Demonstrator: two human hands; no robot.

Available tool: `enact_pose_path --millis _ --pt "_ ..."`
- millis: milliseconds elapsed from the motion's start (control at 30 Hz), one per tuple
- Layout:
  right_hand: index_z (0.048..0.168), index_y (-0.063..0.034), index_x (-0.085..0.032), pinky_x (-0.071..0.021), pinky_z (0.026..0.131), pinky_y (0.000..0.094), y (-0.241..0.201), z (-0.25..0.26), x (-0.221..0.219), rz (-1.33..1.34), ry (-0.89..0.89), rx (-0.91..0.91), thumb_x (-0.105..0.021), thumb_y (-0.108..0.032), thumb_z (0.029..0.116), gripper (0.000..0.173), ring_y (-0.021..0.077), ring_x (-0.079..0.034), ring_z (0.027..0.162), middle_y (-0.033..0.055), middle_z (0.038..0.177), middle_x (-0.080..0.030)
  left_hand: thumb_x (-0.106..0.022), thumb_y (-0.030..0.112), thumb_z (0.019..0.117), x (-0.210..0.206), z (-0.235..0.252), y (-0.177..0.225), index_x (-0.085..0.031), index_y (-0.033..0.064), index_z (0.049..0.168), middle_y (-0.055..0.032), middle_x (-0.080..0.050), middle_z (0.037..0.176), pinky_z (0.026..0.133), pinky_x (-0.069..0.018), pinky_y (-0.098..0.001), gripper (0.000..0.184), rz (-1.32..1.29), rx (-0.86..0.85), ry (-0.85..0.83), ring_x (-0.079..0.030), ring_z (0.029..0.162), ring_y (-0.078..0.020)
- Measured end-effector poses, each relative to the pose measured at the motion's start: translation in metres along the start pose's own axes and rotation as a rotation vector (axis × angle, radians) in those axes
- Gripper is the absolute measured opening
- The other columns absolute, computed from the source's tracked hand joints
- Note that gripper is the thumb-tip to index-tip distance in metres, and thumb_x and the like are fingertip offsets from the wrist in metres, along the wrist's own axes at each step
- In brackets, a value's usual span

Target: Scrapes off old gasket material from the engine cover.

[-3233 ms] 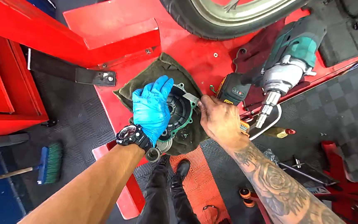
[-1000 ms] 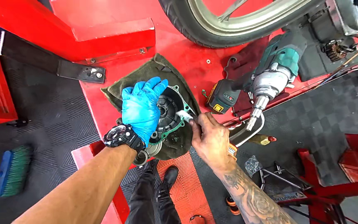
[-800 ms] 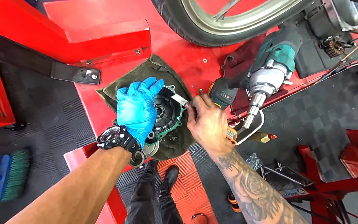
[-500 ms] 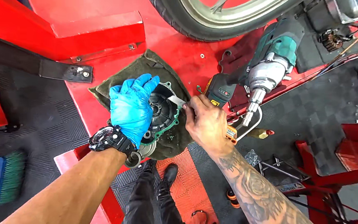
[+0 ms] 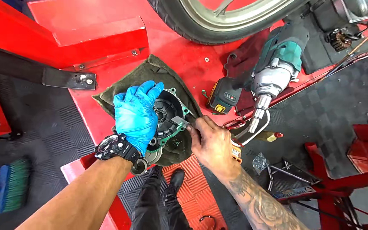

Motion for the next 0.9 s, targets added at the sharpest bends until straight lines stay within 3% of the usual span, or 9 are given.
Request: enact_pose_path --millis 100,267,400,900 --pt "0.087 -0.0143 -0.067 -0.0489 0.050 0.0375 0.000 0.009 -0.003 -0.013 0.012 -0.013 -0.061 -0.027 0.1008 0.020 0.0174 -0.063 0.065 0.0015 0.083 -0.064 -0.040 0.001 0.0956 0.001 -0.001 0.000 -0.063 0.0340 0.139 -0.0006 -0.064 0.140 0.100 -0.0400 -0.0521 0.059 -0.003 -0.002 0.013 -0.059 0.125 -0.0262" --pt "0.088 -0.0141 -0.067 -0.0498 0.049 0.0363 -0.008 -0.024 -0.005 0.023 -0.010 -0.010 -0.061 -0.027 0.1006 0.019 0.0171 -0.063 0.066 0.0015 0.083 -0.063 -0.040 0.002 0.0970 0.002 0.001 -0.002 -0.063 0.0351 0.139 -0.0010 -0.064 0.139 0.100 -0.0401 -0.0528 0.059 -0.019 0.006 0.005 -0.059 0.127 -0.0256" --pt "0.085 -0.0129 -0.066 -0.0477 0.049 0.0381 -0.006 -0.004 -0.008 0.005 0.060 -0.057 -0.061 -0.027 0.1010 0.022 0.0183 -0.062 0.064 0.0025 0.080 -0.063 -0.040 0.003 0.0967 0.001 -0.002 -0.003 -0.063 0.0346 0.139 -0.0010 -0.064 0.139 0.103 -0.0400 -0.0524 0.058 -0.038 0.009 0.004 -0.058 0.128 -0.0249" --pt "0.086 -0.0112 -0.066 -0.0477 0.052 0.0365 -0.010 -0.007 -0.009 -0.005 0.108 -0.041 -0.061 -0.026 0.1015 0.022 0.0172 -0.063 0.068 0.0029 0.080 -0.064 -0.041 0.001 0.0931 0.001 -0.002 -0.003 -0.064 0.0369 0.137 -0.0003 -0.066 0.135 0.099 -0.0401 -0.0515 0.061 -0.035 0.018 0.027 -0.059 0.126 -0.0232"
Point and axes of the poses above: each hand's wrist, its own z-axis towards the middle knuckle, its own x-axis out of the back of the hand, y = z × x, the point moved 4 cm from there along z, towards the middle knuckle
